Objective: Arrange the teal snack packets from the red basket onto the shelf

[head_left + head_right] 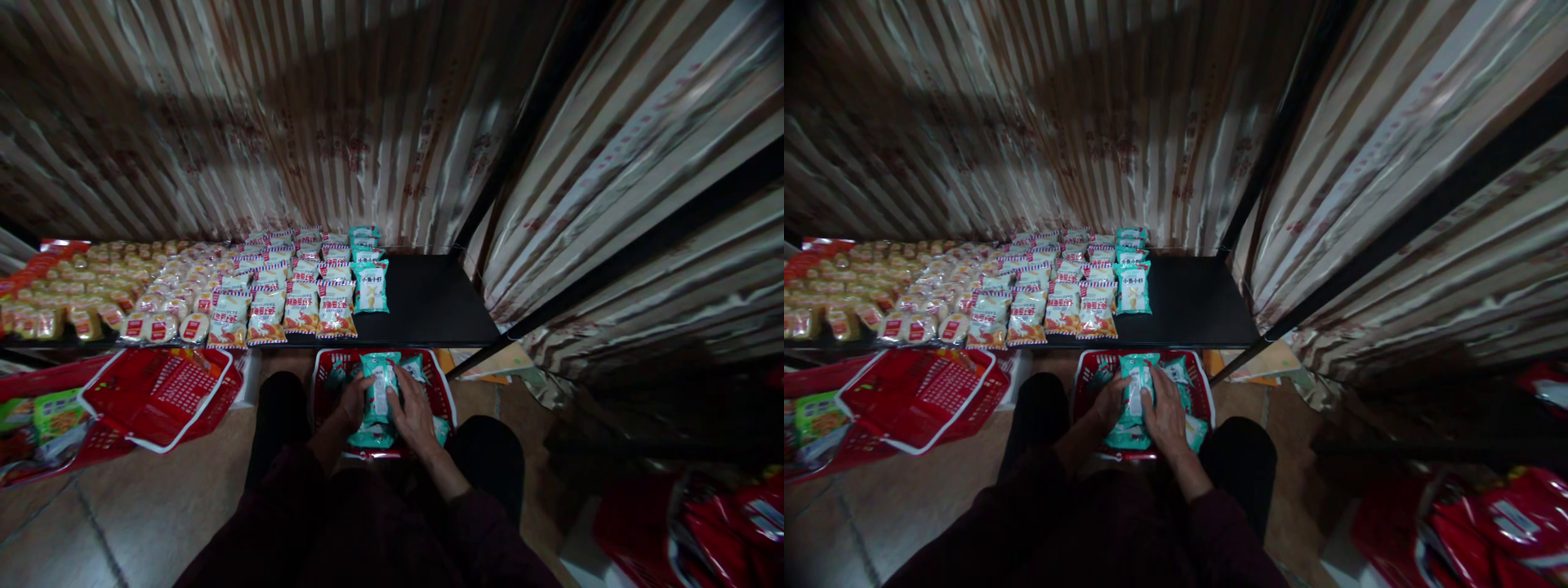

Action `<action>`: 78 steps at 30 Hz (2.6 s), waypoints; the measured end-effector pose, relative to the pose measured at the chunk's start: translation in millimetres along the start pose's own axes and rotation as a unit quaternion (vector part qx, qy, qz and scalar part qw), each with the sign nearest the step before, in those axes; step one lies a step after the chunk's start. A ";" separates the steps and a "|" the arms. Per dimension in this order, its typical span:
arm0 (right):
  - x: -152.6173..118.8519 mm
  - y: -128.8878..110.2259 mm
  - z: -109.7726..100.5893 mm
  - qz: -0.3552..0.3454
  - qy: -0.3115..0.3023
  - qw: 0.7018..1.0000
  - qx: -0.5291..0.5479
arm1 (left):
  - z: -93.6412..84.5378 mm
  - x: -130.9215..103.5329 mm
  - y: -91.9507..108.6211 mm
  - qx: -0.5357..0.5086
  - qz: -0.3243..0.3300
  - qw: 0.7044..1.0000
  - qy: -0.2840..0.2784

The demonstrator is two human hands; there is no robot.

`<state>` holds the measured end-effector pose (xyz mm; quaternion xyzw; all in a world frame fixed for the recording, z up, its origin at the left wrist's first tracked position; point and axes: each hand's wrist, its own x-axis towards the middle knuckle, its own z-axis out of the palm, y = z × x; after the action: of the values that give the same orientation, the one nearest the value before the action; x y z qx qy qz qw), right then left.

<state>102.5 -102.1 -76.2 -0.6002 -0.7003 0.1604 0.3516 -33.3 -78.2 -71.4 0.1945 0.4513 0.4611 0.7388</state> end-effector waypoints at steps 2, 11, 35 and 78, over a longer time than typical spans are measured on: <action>-0.4 -1.1 1.1 0.000 0.028 0.999 -0.033 | 0.1 -0.4 -0.7 -0.008 0.005 1.000 -0.018; -2.1 2.3 5.6 0.030 0.029 0.999 -0.001 | 7.0 -4.3 2.7 0.017 0.039 0.999 0.019; -0.3 7.1 7.9 0.247 -0.030 0.925 0.288 | 3.6 0.9 2.1 0.163 0.104 0.977 0.089; 23.7 -3.7 -16.5 0.314 -0.017 0.822 0.474 | 13.9 6.3 3.6 0.287 0.245 0.923 0.075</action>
<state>110.3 -83.6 -55.0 -0.5441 -0.3170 0.5847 0.5115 -22.3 -69.2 -64.7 0.4676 0.5566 0.4913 0.4798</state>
